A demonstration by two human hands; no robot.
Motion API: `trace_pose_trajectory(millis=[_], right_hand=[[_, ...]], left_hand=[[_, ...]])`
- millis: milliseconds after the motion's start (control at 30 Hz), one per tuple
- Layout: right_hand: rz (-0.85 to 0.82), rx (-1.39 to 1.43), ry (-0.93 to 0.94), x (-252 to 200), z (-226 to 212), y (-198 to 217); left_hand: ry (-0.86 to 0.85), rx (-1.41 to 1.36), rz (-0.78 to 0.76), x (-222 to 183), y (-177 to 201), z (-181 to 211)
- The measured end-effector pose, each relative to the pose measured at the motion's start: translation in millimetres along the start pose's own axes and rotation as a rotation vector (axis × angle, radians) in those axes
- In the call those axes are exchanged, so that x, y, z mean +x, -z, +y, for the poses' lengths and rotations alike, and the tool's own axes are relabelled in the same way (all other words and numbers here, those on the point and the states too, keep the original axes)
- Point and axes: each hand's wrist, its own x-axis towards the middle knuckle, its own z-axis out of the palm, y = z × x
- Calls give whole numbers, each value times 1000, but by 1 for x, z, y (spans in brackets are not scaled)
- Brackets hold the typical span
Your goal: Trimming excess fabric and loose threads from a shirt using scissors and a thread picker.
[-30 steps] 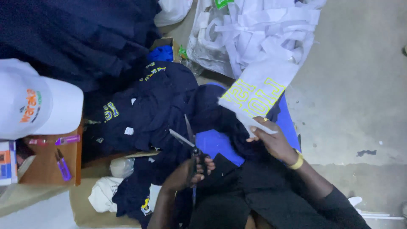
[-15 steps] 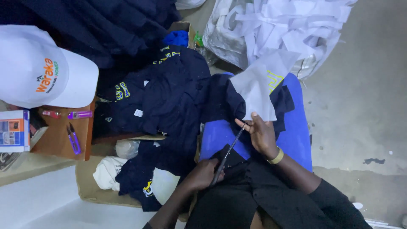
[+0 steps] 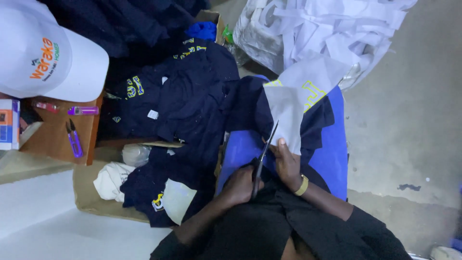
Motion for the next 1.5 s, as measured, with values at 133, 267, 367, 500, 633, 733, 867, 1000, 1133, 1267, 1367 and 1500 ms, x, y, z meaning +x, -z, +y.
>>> trace_pose_trajectory(millis=[133,267,367,500,633,733,867,1000,1133,1267,1367,1500], right_hand=[[-20,-25,25,-1,20,28],[-36,-116,58,4,14,46],[-68,-307,57,-2,61,127],[-47,-194,-16,2,72,145],[-86,-513,219,-20,-3,34],[-107,-586,256,-23,-6,36],[-173,-695,235,-14,8,68],[-292,-807,187,-8,21,110],[-340,-853,227,-2,11,106],[-351,-754,212,-9,1,89],[-330,-608,164,-10,-5,81],[-288,-475,150,-17,-16,66]], left_hand=[[7,20,33,3,-7,8],[32,6,121,10,-9,24],[11,-55,162,11,-14,28],[-19,-108,182,9,-16,33],[-72,-107,218,23,-33,18],[-64,-67,222,17,-29,26],[-154,-259,175,21,-23,30],[-223,-545,16,19,-10,37],[-248,-714,-127,14,18,50],[-164,-1115,-244,32,-9,24],[-114,-1294,-286,45,-12,21],[-135,-1336,-302,46,-5,32]])
